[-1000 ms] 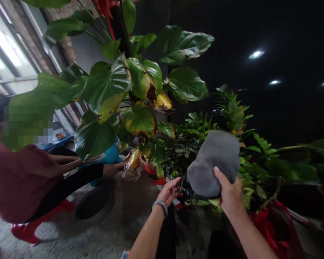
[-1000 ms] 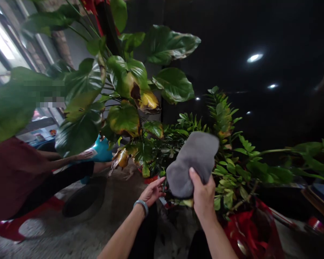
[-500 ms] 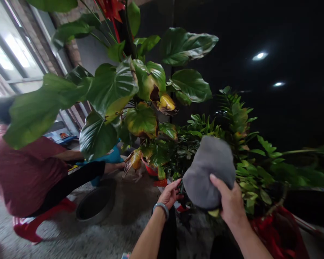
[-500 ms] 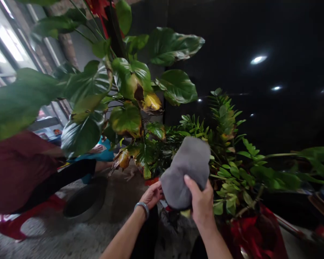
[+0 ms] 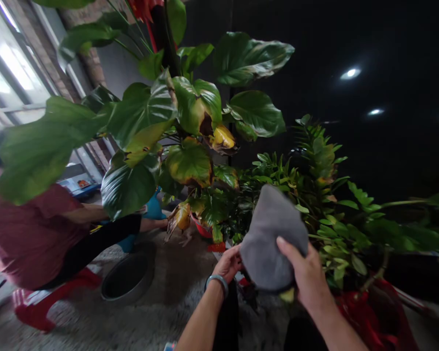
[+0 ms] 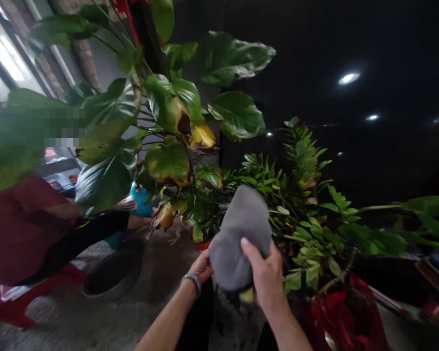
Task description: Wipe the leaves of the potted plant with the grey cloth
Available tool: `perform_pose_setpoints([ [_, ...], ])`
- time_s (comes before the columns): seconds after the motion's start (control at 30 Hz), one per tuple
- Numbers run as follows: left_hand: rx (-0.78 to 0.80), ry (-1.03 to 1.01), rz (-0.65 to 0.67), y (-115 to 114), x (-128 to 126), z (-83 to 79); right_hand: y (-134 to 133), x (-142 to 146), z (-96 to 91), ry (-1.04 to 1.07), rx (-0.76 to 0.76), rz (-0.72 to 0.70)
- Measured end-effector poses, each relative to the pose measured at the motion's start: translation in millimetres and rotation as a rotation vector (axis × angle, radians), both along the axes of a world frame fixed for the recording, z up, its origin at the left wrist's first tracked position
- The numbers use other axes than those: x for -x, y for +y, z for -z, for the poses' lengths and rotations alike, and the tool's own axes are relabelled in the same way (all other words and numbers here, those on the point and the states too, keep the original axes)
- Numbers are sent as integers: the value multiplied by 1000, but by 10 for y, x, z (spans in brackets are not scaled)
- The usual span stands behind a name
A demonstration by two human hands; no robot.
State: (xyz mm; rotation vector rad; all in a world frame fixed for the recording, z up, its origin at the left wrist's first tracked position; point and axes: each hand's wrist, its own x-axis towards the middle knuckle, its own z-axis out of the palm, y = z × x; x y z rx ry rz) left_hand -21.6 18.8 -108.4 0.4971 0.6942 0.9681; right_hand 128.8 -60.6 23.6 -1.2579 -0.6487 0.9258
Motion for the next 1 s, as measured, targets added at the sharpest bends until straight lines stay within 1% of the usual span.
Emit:
perform_pose_setpoints([
  [0.03, 0, -3, 1, -4, 6, -5, 148, -71, -64, 12, -54, 54],
  [0.07, 0, -9, 1, -6, 14, -6, 275, -123, -82, 60, -57, 82],
  [0.1, 1, -17, 2, -5, 22, -4, 363, -148, -53, 124, -23, 85],
  [0.13, 7, -24, 2, 0, 29, 2, 397, -143, 15, 195, 45, 63],
  [0.17, 17, -31, -6, 7, 35, 12, 375, -108, 110, 258, 129, 24],
  [0.2, 25, -38, -20, 16, 38, 25, 298, -49, 215, 300, 214, -22],
  [0.27, 45, -47, -58, 36, 39, 56, 42, 100, 383, 313, 336, -99],
  [0.3, 54, -50, -80, 44, 38, 70, -98, 167, 417, 288, 390, -135],
  [0.33, 60, -54, -99, 49, 38, 80, -215, 216, 406, 253, 403, -178],
  [0.4, 54, -59, -104, 48, 39, 87, -317, 237, 256, 180, 359, -186],
  [0.43, 40, -56, -99, 42, 41, 83, -287, 207, 140, 149, 296, -153],
  [0.5, 3, -39, -67, 26, 46, 65, -94, 90, -97, 109, 139, -21],
  [0.53, -10, -27, -46, 18, 49, 55, 39, 21, -183, 106, 72, 49],
  [0.57, -15, -16, -30, 13, 52, 47, 169, -40, -229, 122, 27, 97],
  [0.6, -12, -11, -21, 11, 54, 41, 277, -84, -228, 156, 16, 113],
  [0.63, -5, -12, -15, 12, 57, 38, 346, -103, -178, 204, 42, 100],
  [0.7, 12, -19, -23, 22, 59, 39, 334, -63, 43, 300, 164, -1],
  [0.77, 24, -32, -52, 34, 58, 41, 135, 55, 326, 343, 305, -122],
  [0.8, 31, -34, -72, 38, 55, 38, -2, 121, 443, 343, 375, -158],
  [0.83, 38, -33, -89, 39, 50, 32, -138, 180, 521, 308, 406, -175],
  [0.87, 43, -29, -97, 37, 44, 23, -255, 222, 549, 248, 413, -191],
  [0.9, 43, -23, -91, 32, 37, 11, -336, 241, 522, 192, 400, -204],
  [0.93, 38, -20, -76, 25, 30, -1, -369, 234, 447, 140, 359, -214],
  [1.0, 19, -23, -55, 9, 21, -21, -284, 150, 209, 69, 224, -200],
])
